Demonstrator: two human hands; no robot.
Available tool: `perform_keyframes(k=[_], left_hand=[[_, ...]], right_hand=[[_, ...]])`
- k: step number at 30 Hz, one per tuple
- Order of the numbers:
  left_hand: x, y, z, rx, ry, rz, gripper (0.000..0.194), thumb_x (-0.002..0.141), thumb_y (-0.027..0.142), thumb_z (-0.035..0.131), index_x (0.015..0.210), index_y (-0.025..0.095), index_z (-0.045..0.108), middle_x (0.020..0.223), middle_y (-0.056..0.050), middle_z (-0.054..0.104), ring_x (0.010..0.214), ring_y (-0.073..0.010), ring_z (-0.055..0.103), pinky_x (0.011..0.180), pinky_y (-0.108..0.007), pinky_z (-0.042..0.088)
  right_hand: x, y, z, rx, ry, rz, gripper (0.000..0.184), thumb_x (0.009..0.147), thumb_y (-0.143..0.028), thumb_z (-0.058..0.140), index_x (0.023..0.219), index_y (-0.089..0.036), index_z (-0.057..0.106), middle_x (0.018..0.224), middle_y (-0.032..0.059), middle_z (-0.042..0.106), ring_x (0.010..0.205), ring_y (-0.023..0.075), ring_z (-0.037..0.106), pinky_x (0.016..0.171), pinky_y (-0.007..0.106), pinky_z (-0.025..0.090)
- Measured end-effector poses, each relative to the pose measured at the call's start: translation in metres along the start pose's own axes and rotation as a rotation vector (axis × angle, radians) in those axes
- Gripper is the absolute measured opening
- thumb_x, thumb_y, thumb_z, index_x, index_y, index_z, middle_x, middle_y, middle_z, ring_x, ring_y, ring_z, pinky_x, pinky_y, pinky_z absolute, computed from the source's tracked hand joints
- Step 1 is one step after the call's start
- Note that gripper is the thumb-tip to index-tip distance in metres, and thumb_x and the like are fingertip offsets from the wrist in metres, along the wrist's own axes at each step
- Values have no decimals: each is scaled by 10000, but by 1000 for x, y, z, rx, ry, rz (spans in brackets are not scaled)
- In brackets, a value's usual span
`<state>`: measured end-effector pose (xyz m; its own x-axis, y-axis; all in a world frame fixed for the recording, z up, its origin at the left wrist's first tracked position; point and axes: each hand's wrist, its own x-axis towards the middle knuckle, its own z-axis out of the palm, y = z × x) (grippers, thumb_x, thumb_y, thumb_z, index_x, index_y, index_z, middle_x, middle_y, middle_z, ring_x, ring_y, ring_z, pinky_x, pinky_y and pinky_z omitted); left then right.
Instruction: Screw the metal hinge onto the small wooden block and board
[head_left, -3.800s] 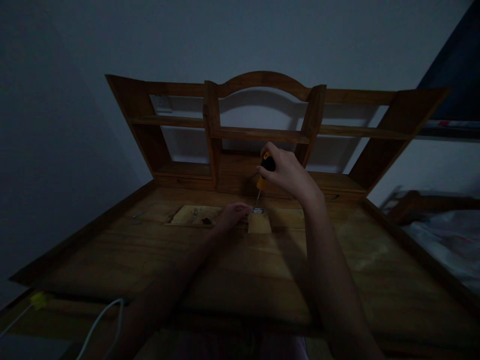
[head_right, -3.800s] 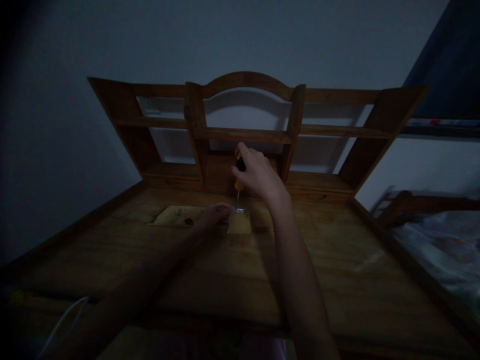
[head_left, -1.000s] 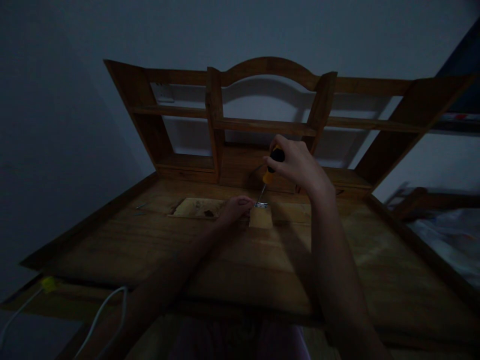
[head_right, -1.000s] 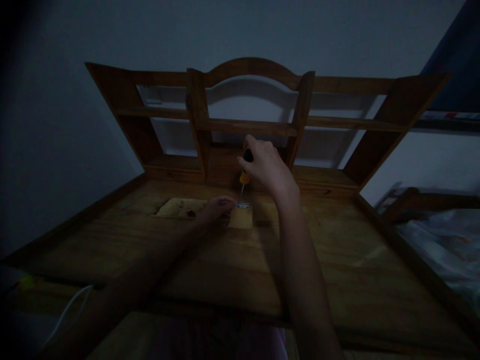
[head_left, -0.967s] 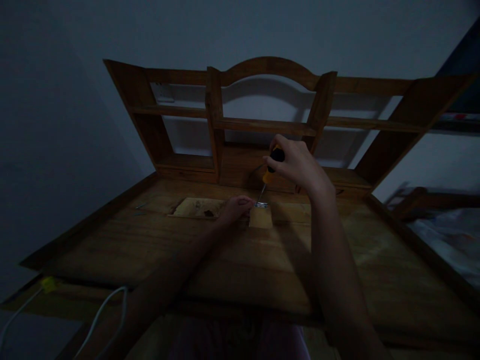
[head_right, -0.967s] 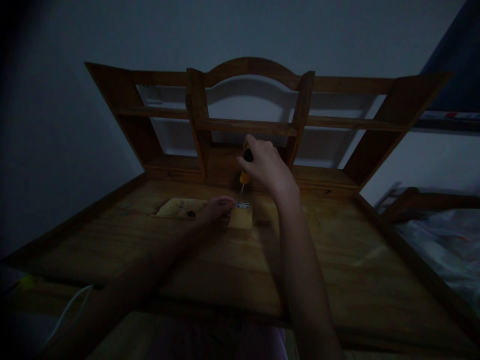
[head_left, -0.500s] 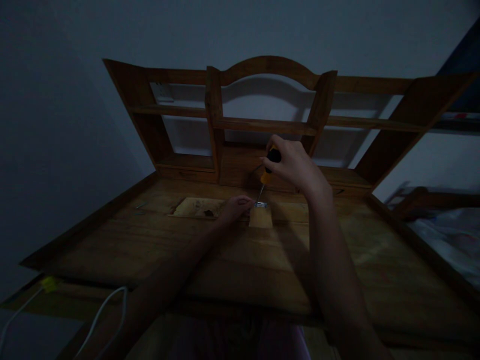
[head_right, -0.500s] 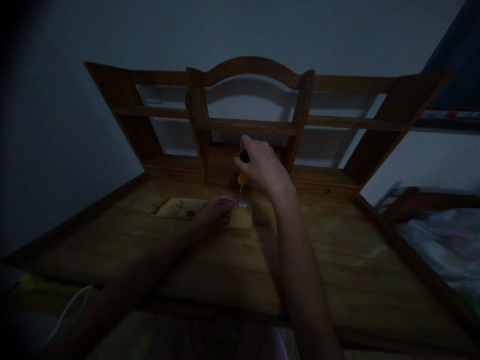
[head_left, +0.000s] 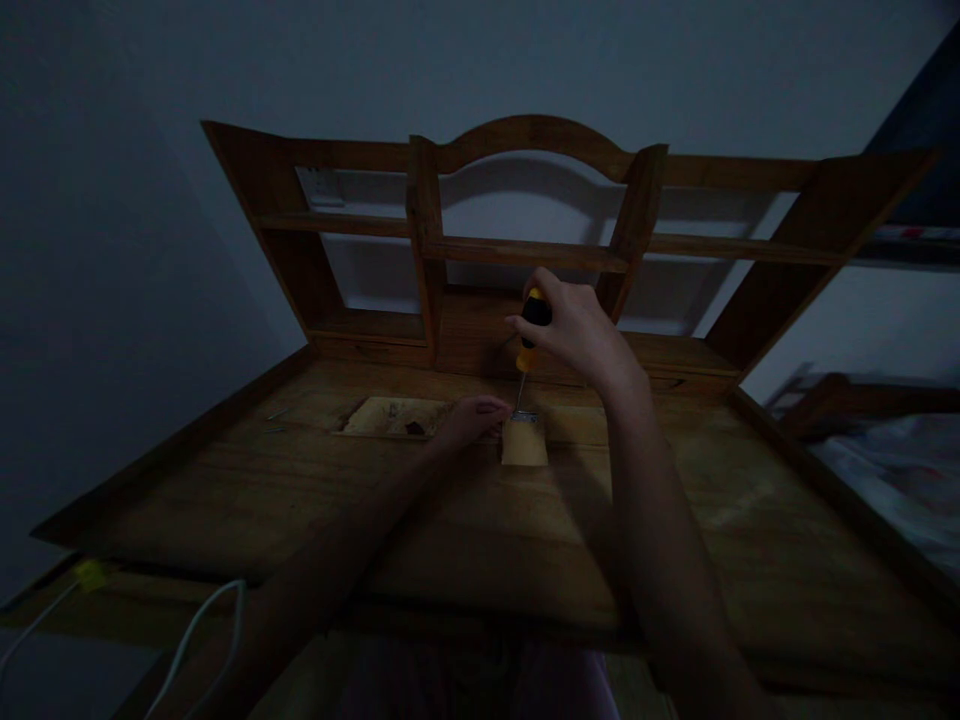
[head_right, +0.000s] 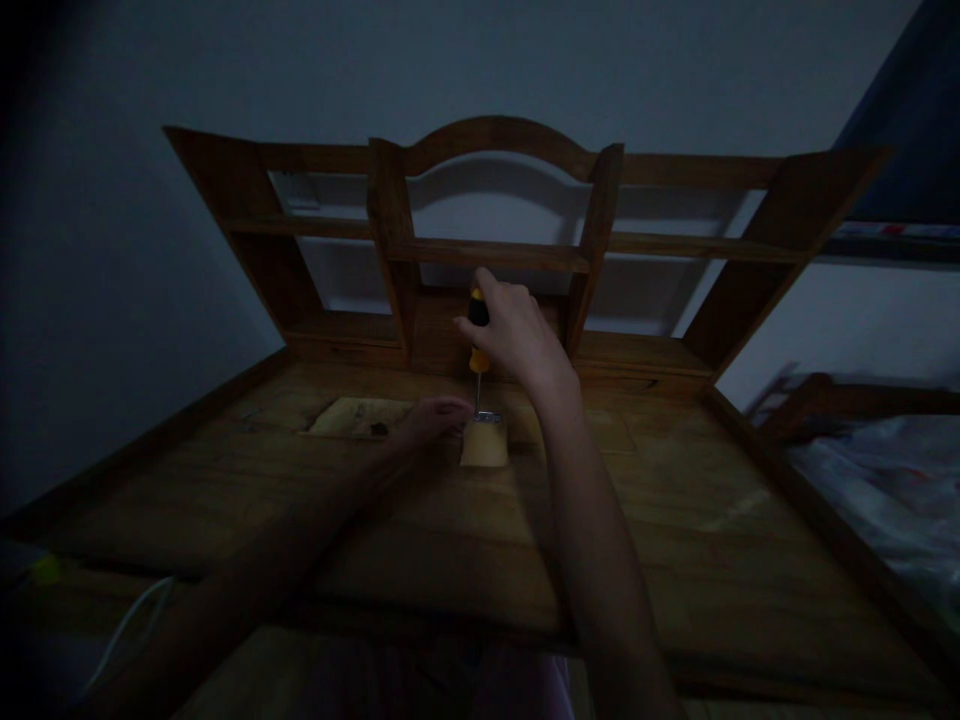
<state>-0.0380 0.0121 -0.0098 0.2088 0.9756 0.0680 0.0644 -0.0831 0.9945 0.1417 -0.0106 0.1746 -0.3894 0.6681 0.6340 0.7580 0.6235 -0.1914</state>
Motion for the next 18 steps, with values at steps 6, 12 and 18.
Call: perform_keyframes(k=[6,12,18], left_hand=[[-3,3,1,-91,-7,-56,334,662,399,854,846,148,735,837,-67,750,696,-151,674,669,-264,560],[-8,8,4,-153,42,-26,282,728,385,807,858,144,738,899,-88,752,741,-166,686,746,-310,569],[-5,5,-1,-125,59,51,322,739,440,782,870,149,736,921,-85,746,806,-177,680,784,-302,549]], right_hand=[[0,3,0,0,31,2,270,894,-394,618,1115,-257,549,976,92,676,958,303,600,811,404,451],[1,-1,-3,45,12,-18,322,877,-324,596,1184,-267,517,1024,80,672,940,274,603,820,394,449],[2,1,1,94,-2,-50,379,846,-256,554,1222,-240,502,1062,93,667,921,256,598,828,397,443]])
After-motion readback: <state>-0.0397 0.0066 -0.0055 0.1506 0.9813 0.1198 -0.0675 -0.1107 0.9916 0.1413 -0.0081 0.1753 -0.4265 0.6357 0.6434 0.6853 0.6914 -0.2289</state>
